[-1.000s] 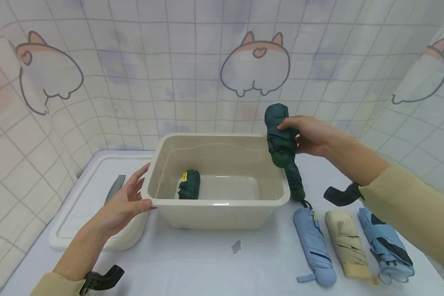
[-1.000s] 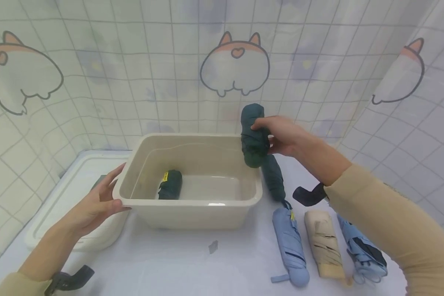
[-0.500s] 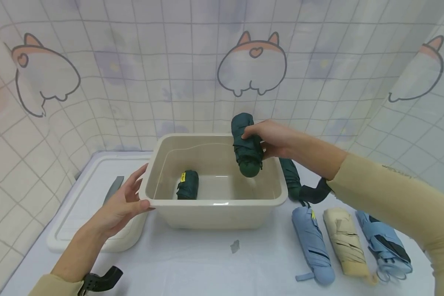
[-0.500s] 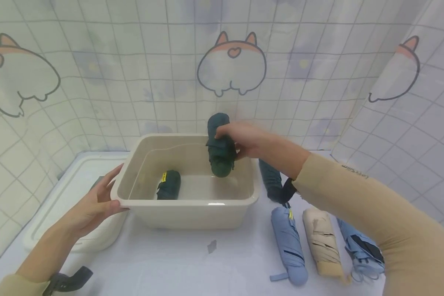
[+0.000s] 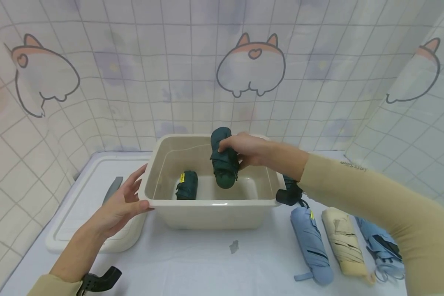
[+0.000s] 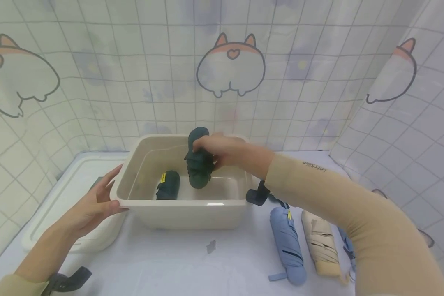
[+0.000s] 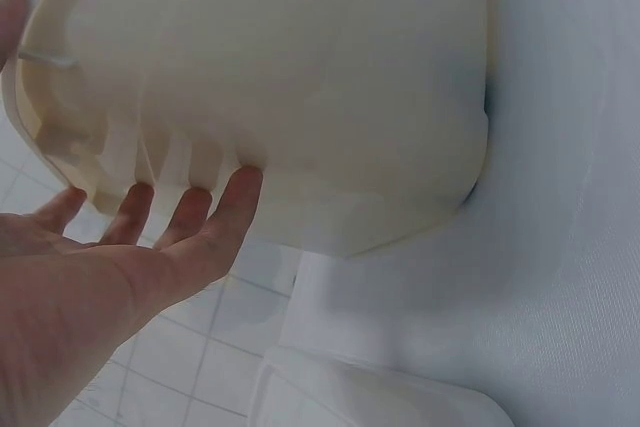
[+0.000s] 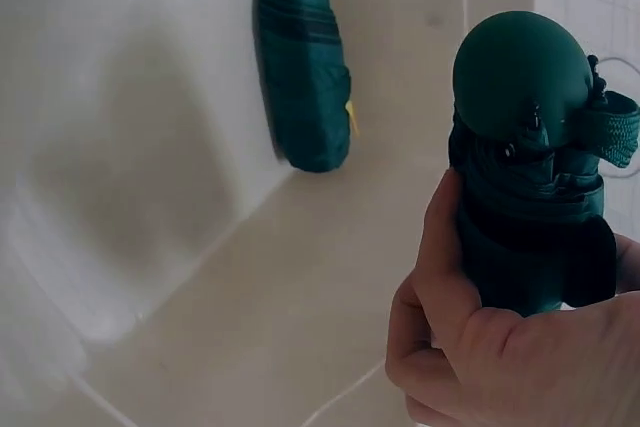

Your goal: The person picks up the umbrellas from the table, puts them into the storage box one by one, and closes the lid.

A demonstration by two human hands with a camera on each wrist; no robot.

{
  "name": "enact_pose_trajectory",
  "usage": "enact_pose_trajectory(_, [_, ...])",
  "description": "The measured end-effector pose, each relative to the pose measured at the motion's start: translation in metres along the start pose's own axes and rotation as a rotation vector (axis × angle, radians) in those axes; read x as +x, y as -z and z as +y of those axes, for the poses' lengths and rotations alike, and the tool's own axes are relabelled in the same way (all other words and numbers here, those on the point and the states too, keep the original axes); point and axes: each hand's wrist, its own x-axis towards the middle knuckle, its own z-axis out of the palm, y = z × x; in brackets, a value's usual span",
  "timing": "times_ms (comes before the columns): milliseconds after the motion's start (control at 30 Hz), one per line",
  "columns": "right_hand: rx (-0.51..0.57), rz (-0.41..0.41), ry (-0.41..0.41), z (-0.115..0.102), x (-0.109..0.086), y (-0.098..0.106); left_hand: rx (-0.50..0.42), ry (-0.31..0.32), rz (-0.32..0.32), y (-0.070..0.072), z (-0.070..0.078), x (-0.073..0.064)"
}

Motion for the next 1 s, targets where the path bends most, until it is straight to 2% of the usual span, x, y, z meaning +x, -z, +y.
enact_pose_trajectory(267, [-0.062, -0.025, -0.023, -0.002, 0.009, -0.010, 0.015, 0.004, 0.005, 0.000, 0.001, 0.000])
enact_pose_trajectory(633, [-0.109, -0.052, -0.092, 0.000, 0.011, -0.008, 0.013, 0.012, 0.010, -0.001, 0.001, -0.001])
enact_pose_trajectory(800, [-0.076, -0.085, -0.145, 0.001, 0.007, -0.005, -0.014, 0.003, 0.000, -0.002, 0.000, -0.002])
enact_pose_trajectory(1000, [-0.102, -0.109, -0.108, -0.003, 0.002, 0.002, -0.005, -0.001, 0.000, -0.002, 0.000, -0.001])
